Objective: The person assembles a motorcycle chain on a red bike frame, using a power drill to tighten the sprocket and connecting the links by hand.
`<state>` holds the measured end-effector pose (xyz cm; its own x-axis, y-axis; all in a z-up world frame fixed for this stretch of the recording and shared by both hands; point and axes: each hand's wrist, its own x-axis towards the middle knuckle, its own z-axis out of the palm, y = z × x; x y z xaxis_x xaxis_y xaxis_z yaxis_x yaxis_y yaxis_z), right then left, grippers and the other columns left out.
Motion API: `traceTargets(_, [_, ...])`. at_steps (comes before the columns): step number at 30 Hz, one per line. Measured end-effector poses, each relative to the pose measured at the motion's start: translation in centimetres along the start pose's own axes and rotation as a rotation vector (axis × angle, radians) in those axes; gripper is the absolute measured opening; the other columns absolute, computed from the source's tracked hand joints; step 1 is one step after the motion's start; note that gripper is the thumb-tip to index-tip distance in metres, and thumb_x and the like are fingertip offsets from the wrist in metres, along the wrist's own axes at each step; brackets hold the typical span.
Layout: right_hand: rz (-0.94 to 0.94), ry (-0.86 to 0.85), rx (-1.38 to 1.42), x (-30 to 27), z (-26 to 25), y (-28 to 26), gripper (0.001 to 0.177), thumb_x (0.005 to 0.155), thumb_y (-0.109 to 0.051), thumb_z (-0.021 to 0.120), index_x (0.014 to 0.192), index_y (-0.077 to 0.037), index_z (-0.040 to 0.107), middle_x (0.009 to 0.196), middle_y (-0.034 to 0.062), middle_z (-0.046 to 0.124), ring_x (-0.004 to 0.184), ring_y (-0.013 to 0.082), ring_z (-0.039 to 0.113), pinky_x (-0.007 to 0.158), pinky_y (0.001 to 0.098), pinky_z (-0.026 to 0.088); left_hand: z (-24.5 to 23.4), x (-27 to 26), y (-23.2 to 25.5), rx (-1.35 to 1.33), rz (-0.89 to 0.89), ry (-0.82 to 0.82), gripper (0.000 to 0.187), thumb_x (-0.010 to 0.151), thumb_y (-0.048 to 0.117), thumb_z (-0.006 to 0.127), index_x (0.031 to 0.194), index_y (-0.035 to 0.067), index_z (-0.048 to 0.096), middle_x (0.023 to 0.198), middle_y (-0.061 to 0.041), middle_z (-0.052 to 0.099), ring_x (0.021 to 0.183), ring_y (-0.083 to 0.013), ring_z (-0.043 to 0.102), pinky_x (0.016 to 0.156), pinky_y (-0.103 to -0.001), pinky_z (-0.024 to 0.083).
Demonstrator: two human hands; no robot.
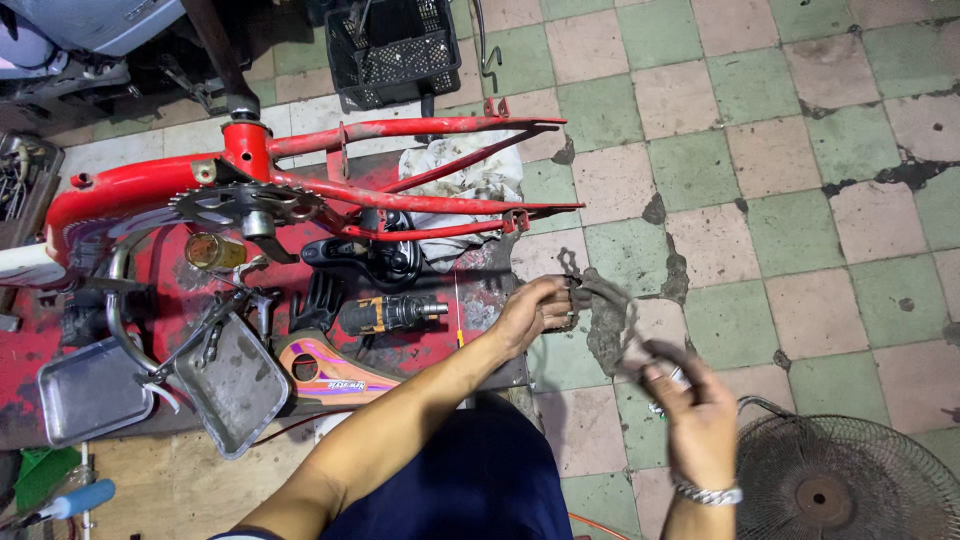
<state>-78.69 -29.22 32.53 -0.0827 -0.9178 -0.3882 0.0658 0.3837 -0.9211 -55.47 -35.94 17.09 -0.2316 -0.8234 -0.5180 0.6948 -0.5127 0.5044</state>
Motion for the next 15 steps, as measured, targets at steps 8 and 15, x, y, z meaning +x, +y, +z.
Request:
traceTargets(8, [0.256, -0.33, 0.114, -2.6, 5.0, 8.4, 0.033, 0.086, -0.003, 0.07, 0.119, 0.002, 0.072, 0.104, 0.0193, 0.077, 0.094, 0.0264, 0.079, 0.085, 0.0364, 0.064, 3.8, 0.3, -0.3, 0.53, 0.225, 0.109, 0.046, 0.09, 0.034, 0.081, 0.111, -0.006, 0.074, 0.091, -0.007, 0.075, 0.074, -0.0137, 0.066, 0.067, -0.029, 0.056])
traceTargets(15, [-0.429, 0.112, -0.634, -1.6, 5.6, 5.8, 0.048, 0.083, -0.009, 0.077, 0.128, 0.002, 0.063, 0.126, 0.0198, 0.069, 0.115, 0.0275, 0.066, 0.093, 0.0369, 0.053, 4.6, -6.1, 1.7, 1.044, 0.355, -0.02, 0.036, 0.087, 0.031, 0.082, 0.105, 0.001, 0.079, 0.092, -0.008, 0.081, 0.08, -0.0116, 0.068, 0.072, -0.029, 0.057])
